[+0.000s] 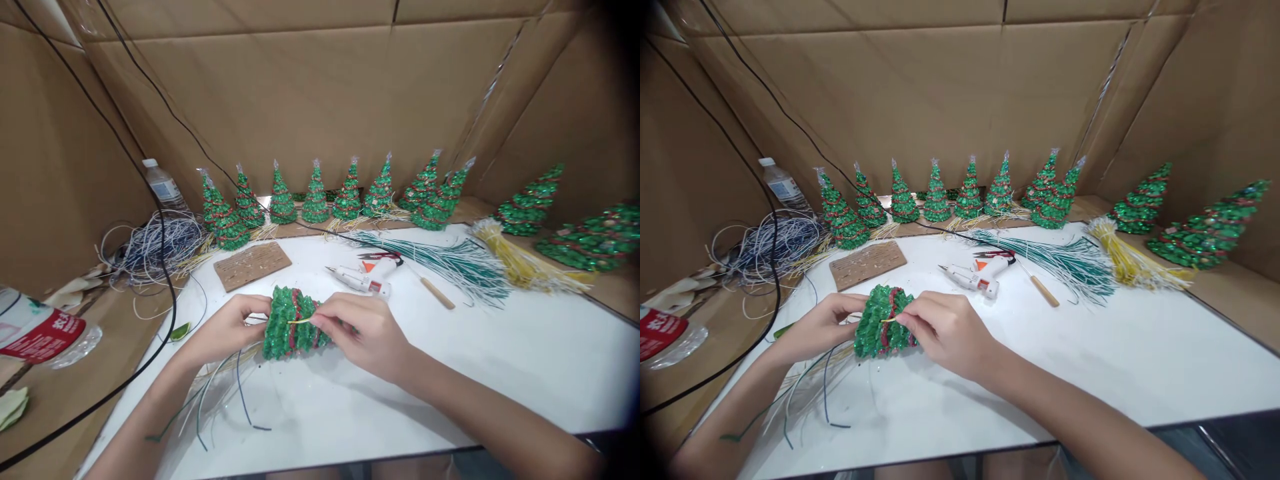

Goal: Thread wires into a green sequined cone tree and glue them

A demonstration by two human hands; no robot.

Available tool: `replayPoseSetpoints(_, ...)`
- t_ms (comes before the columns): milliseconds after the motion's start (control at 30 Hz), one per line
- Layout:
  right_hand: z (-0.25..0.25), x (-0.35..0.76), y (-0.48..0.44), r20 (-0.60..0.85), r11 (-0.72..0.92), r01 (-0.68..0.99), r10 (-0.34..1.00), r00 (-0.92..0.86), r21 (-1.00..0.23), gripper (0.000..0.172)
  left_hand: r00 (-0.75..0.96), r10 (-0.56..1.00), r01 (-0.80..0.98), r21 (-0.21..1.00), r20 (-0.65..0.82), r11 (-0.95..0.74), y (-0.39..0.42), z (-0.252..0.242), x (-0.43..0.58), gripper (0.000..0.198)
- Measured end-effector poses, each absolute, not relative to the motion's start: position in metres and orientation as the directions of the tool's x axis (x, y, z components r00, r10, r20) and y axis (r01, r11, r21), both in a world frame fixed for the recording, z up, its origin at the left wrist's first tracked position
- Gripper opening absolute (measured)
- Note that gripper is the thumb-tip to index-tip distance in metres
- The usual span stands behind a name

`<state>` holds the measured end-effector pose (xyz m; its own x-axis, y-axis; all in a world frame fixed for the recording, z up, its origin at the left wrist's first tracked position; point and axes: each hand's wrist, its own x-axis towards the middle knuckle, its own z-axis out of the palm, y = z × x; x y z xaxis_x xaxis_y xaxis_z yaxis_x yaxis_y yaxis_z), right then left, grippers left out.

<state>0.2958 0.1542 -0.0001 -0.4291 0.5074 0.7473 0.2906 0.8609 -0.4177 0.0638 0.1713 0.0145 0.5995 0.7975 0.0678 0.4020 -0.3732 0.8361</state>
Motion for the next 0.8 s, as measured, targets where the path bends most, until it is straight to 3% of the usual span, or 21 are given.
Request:
replayPoseSetpoints(333,-0.003,0.286,0.155,0.785,0.906,0.414,0.322,-0.529,-0.093,0.025,0.606,0.793,0.367,0.859,0.07,-0.356,0.172,0.013,0.066,0.017)
replayPoseSetpoints(633,-0.003,0.277,0.155,0.738,0.878,0.471,0.261,-0.622,0.087,0.029,0.613,0.787,0.337,0.877,0.073,-0.343,0.174,0.007,0.063,0.018)
replayPoseSetpoints(800,-0.004,0.276,0.158,0.729,0.878,0.462,0.234,-0.644,0.127,0.028,0.612,0.789,0.35,0.878,0.048,-0.326,0.174,0.007,0.063,0.014)
